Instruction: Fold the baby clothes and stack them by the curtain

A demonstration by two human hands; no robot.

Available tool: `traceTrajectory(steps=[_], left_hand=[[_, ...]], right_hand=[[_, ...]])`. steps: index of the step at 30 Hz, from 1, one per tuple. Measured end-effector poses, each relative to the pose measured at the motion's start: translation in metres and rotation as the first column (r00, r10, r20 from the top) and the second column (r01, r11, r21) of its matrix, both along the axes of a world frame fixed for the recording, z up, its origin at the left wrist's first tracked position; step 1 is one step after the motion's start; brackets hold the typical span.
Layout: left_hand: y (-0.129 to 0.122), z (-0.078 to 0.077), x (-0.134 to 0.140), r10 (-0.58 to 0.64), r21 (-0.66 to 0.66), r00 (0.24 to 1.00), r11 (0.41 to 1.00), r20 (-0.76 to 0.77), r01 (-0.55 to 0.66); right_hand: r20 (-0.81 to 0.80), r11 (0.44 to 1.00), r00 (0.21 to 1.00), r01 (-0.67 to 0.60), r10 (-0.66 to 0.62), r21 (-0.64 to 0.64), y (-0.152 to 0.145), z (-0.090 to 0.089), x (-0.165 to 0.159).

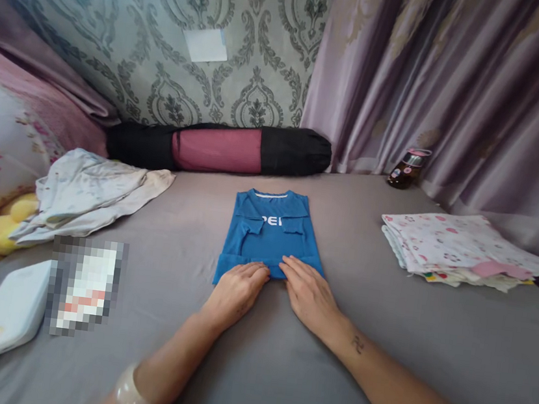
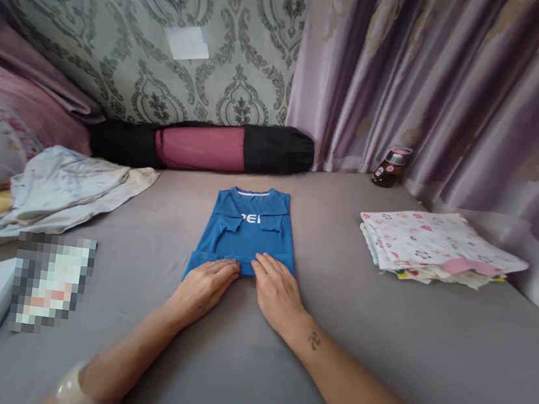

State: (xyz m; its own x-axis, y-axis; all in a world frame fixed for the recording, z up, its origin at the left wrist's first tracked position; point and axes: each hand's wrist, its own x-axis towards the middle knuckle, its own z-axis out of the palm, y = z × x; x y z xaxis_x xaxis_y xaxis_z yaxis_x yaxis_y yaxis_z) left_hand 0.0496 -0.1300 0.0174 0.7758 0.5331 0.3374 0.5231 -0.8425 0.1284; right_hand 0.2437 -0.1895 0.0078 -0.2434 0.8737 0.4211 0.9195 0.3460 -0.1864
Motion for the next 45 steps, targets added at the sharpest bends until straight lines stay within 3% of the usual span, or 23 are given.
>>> traceTrajectory(steps=[10, 13, 17, 21, 25, 31, 33, 36, 38, 41, 43, 45], left_hand=[[0.014, -0.004, -0.021, 0.158, 0.004, 0.980, 0.987, -0.122, -0.159], [0.020, -0.001, -0.032, 0.224, -0.049, 0.960, 0.971, -0.166, -0.235], [0.020, 0.010, -0.041, 0.208, -0.121, 0.951, 0.963, -0.227, -0.240], [0.002, 0.031, -0.045, 0.156, -0.170, 0.944, 0.962, -0.292, -0.212], [-0.031, 0.048, -0.059, 0.057, -0.252, 0.948, 0.957, -0.315, -0.141], [-0.067, 0.055, -0.091, -0.074, -0.408, 0.992, 0.913, -0.101, 0.027], [-0.065, 0.054, -0.094, -0.022, -0.456, 1.000, 0.890, -0.010, 0.015], [-0.050, 0.052, -0.088, 0.183, -0.575, 0.979, 0.811, 0.084, -0.102], [-0.036, 0.049, -0.079, 0.347, -0.674, 0.923, 0.724, 0.169, -0.149], [-0.013, 0.042, -0.063, 0.537, -0.766, 0.771, 0.635, 0.342, -0.102], [0.003, 0.037, -0.052, 0.616, -0.767, 0.691, 0.626, 0.379, -0.137], [0.020, 0.032, -0.041, 0.667, -0.714, 0.658, 0.644, 0.350, -0.273]], right_hand=[[-0.020, 0.998, 0.999, 0.047, -0.048, -0.028, 0.016, -0.020, 0.042], [0.002, 0.997, 1.000, 0.007, -0.007, -0.080, 0.016, -0.017, 0.050], [0.093, 0.987, 0.995, -0.032, 0.047, -0.158, 0.011, -0.004, 0.054], [0.155, 0.968, 0.982, -0.072, 0.112, -0.242, -0.008, 0.013, 0.054], [0.131, 0.947, 0.976, -0.130, 0.174, -0.294, -0.048, 0.024, 0.058], [-0.040, 0.898, 0.971, -0.234, 0.237, -0.374, -0.095, 0.042, 0.065], [-0.127, 0.881, 0.974, -0.223, 0.186, -0.417, -0.092, 0.051, 0.067], [-0.262, 0.851, 0.964, -0.170, 0.039, -0.496, -0.070, 0.064, 0.068], [-0.348, 0.838, 0.934, -0.129, -0.076, -0.530, -0.050, 0.068, 0.069], [-0.447, 0.861, 0.859, -0.015, -0.249, -0.509, -0.019, 0.065, 0.071], [-0.499, 0.883, 0.821, 0.016, -0.279, -0.469, 0.001, 0.057, 0.073], [-0.460, 0.891, 0.828, 0.099, -0.321, -0.444, 0.021, 0.049, 0.072]])
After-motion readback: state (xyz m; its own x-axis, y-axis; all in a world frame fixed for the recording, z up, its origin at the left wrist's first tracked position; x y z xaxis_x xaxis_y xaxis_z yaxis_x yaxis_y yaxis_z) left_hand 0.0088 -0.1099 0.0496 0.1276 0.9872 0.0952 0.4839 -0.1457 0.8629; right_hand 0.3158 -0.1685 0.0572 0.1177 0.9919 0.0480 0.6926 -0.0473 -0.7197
